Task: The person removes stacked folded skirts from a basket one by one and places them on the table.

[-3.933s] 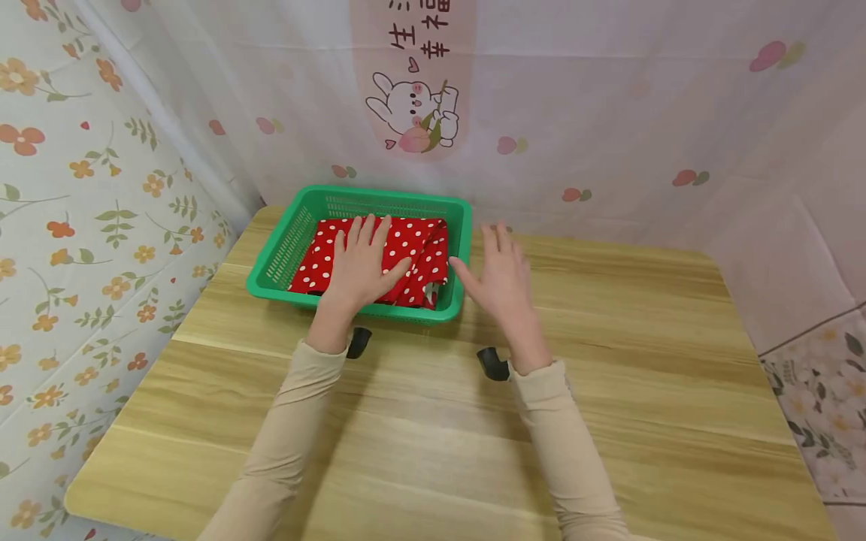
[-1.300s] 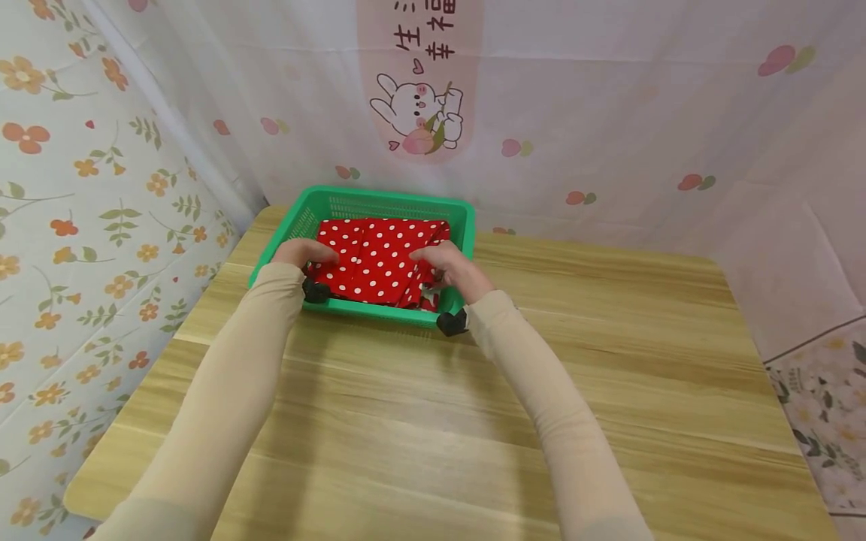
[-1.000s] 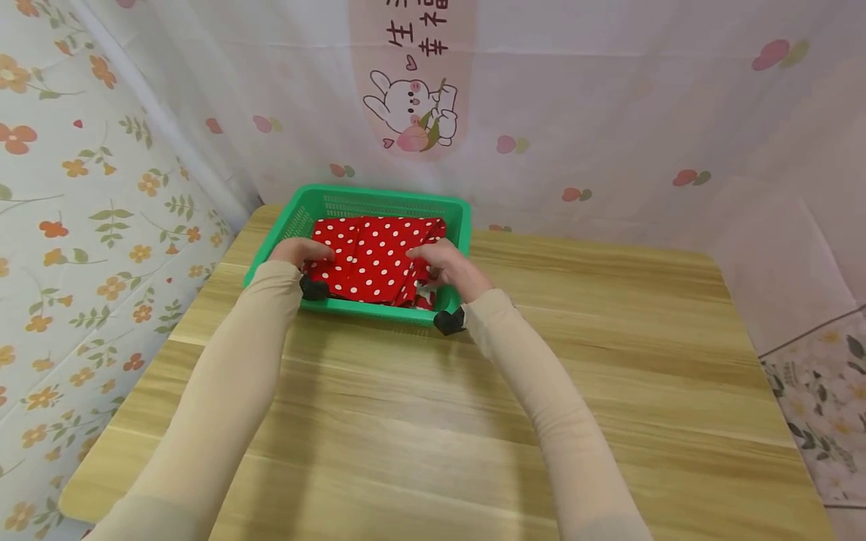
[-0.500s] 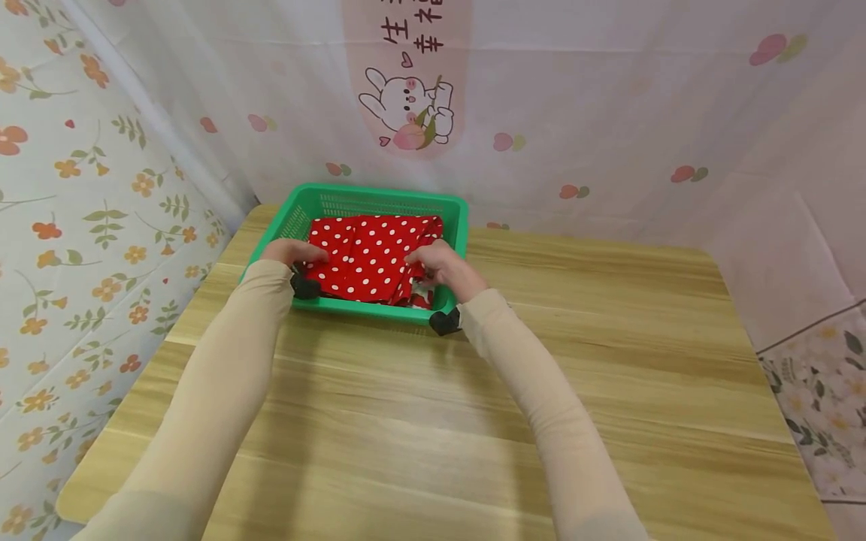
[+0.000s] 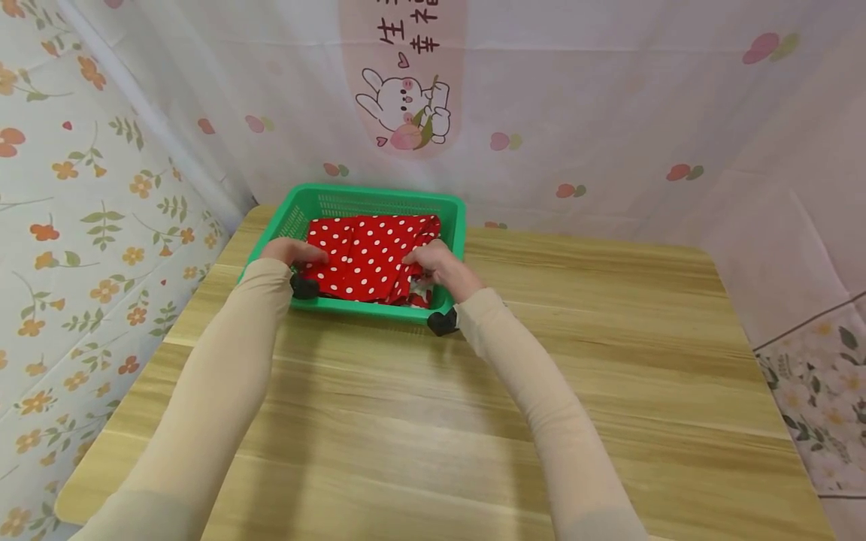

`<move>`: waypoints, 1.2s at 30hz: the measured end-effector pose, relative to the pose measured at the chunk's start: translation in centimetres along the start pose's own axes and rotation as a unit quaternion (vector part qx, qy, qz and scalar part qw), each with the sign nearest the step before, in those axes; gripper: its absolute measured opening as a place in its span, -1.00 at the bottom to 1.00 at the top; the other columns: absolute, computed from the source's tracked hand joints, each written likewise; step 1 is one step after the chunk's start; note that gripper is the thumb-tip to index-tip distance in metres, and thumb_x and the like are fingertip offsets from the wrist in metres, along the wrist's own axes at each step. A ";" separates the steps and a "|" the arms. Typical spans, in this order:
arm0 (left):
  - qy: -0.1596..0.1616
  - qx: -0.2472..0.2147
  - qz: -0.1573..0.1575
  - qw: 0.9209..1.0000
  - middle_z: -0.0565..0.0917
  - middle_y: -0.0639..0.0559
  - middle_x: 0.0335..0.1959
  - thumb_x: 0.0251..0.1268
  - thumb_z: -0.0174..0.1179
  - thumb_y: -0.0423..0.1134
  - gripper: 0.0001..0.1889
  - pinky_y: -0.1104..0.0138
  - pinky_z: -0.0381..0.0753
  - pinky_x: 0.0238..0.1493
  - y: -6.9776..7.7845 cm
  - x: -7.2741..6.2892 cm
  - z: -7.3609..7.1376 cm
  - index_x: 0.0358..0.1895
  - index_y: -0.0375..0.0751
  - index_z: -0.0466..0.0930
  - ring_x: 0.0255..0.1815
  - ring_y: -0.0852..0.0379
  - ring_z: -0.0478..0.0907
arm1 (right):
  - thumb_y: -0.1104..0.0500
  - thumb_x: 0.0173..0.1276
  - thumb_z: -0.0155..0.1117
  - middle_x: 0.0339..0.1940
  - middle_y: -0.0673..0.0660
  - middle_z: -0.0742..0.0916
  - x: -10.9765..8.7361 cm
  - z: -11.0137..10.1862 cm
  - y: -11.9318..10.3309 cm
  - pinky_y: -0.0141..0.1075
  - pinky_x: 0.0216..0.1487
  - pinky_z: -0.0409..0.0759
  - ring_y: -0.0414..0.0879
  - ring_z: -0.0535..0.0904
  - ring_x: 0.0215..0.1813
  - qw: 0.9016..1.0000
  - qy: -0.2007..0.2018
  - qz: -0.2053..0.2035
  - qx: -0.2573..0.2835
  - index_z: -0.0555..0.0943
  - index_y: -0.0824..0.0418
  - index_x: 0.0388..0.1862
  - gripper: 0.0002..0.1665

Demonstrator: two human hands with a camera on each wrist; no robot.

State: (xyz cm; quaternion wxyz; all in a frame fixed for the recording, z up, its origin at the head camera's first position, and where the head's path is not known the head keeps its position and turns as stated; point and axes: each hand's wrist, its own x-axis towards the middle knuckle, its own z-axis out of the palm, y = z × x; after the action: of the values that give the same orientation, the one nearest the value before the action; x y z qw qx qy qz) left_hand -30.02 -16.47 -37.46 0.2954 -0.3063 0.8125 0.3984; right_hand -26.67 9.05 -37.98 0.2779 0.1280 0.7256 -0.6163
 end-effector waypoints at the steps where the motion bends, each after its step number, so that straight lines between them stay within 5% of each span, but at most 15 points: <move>1: -0.011 0.003 0.009 1.000 0.32 -0.17 0.21 0.16 0.26 -0.13 -0.26 0.20 0.52 0.06 0.0 -1.1 -0.1 0.31 -0.29 0.08 0.21 -0.09 0.26 | 0.28 0.33 0.14 -0.04 0.22 0.60 0.0 0.0 0.0 -0.29 -0.39 0.57 -0.10 0.56 -0.34 1.000 0.000 -0.001 0.001 0.32 0.38 0.18 -0.53; 3: -0.026 0.003 0.017 1.000 0.30 -0.18 0.24 0.20 0.23 -0.14 -0.28 0.21 0.48 0.12 -0.1 -2.5 -0.3 0.32 -0.30 0.06 0.24 -0.09 0.23 | 0.28 0.33 0.14 -0.05 0.21 0.61 0.0 0.0 0.0 -0.30 -0.40 0.56 -0.11 0.55 -0.35 1.000 0.001 -0.001 0.003 0.33 0.39 0.17 -0.54; 7: -0.065 0.068 0.040 0.995 0.29 -0.21 0.24 0.21 0.19 -0.07 -0.26 0.25 0.42 0.16 -0.2 -1.8 -0.8 0.31 -0.36 0.03 0.25 -0.08 0.23 | 0.29 0.33 0.14 -0.09 0.20 0.61 0.1 0.1 0.0 -0.29 -0.39 0.56 -0.11 0.55 -0.36 1.000 0.001 -0.001 0.007 0.33 0.40 0.17 -0.54; 10: -0.102 0.109 0.053 0.987 0.43 -0.18 0.11 0.09 0.29 0.03 -0.20 0.27 0.50 0.05 -0.5 3.3 -1.5 0.23 -0.38 0.11 0.11 -0.04 0.39 | 0.28 0.33 0.14 -0.08 0.20 0.60 0.1 0.1 0.0 -0.28 -0.36 0.58 -0.11 0.55 -0.34 1.000 0.000 0.001 0.007 0.32 0.39 0.18 -0.53; 13: -0.123 0.103 0.062 0.985 0.57 -0.13 -0.07 -0.06 0.38 0.09 -0.18 0.27 0.59 -0.10 -0.7 9.6 -2.0 0.10 -0.38 0.19 -0.10 0.01 0.57 | 0.28 0.33 0.14 -0.03 0.22 0.59 0.1 0.1 0.0 -0.25 -0.32 0.57 -0.08 0.56 -0.29 1.000 0.003 -0.001 0.007 0.30 0.38 0.20 -0.51; 15: -0.120 0.092 0.062 0.987 0.60 -0.13 -0.10 -0.08 0.40 0.08 -0.19 0.25 0.61 -0.11 -0.7 11.1 -2.1 0.09 -0.39 0.19 -0.13 0.01 0.61 | 0.28 0.33 0.14 0.03 0.25 0.59 0.1 0.1 0.0 -0.24 -0.29 0.57 -0.04 0.57 -0.23 1.000 0.007 -0.004 0.006 0.29 0.38 0.21 -0.50; 17: -0.113 0.082 0.064 0.988 0.57 -0.14 -0.04 -0.01 0.36 0.05 -0.21 0.26 0.60 -0.07 -0.5 8.6 -1.9 0.12 -0.40 0.16 -0.08 0.01 0.60 | 0.29 0.33 0.15 0.10 0.27 0.57 0.0 0.1 0.0 -0.21 -0.21 0.58 0.01 0.58 -0.12 1.000 0.013 -0.007 0.009 0.28 0.38 0.22 -0.48; 19: -0.100 0.082 0.066 0.989 0.49 -0.16 0.06 0.12 0.26 -0.02 -0.25 0.29 0.54 0.03 -0.3 4.2 -1.8 0.21 -0.41 0.11 -0.01 0.02 0.54 | 0.30 0.32 0.16 0.14 0.29 0.56 0.1 0.1 0.0 -0.17 -0.10 0.59 0.06 0.58 0.00 1.000 0.019 -0.010 0.014 0.27 0.37 0.24 -0.46; 22: -0.093 0.060 0.072 0.991 0.38 -0.15 0.14 0.25 0.12 -0.08 -0.30 0.33 0.48 0.10 -0.3 -0.7 -1.7 0.31 -0.39 0.03 0.03 0.04 0.43 | 0.32 0.30 0.17 0.15 0.29 0.56 0.1 0.3 0.0 -0.13 0.02 0.57 0.11 0.54 0.12 0.999 0.028 -0.013 0.028 0.28 0.37 0.24 -0.45; 30: -0.082 0.021 0.106 0.991 0.56 0.08 -0.59 0.24 0.09 -0.09 -0.42 0.39 0.60 -0.42 -1.0 -1.2 -2.7 0.17 -0.44 0.16 -0.60 0.24 0.54 | 0.30 0.27 0.21 0.03 0.28 0.62 -0.3 0.8 -0.2 -0.29 -0.26 0.62 0.02 0.64 -0.12 0.997 0.063 -0.035 0.019 0.33 0.38 0.16 -0.50; 36: -0.081 0.000 0.139 0.987 0.52 0.09 -0.55 0.25 0.02 -0.16 -0.66 0.24 0.57 -0.06 -1.2 -1.4 -3.0 -0.08 -0.35 0.26 -0.53 0.22 0.50 | 0.30 0.26 0.20 -0.43 0.12 0.63 -0.6 0.8 -0.5 -0.37 -0.49 0.50 -0.14 0.53 -0.55 0.996 0.069 -0.049 0.014 0.42 0.30 -0.28 -0.86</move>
State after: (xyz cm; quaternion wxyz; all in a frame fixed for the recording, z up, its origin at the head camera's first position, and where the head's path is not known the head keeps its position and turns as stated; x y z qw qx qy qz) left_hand -28.95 -19.21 -35.50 0.3019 -0.1568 0.8207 0.4590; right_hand -26.24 8.27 -37.35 0.1946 0.1384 0.7395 -0.6294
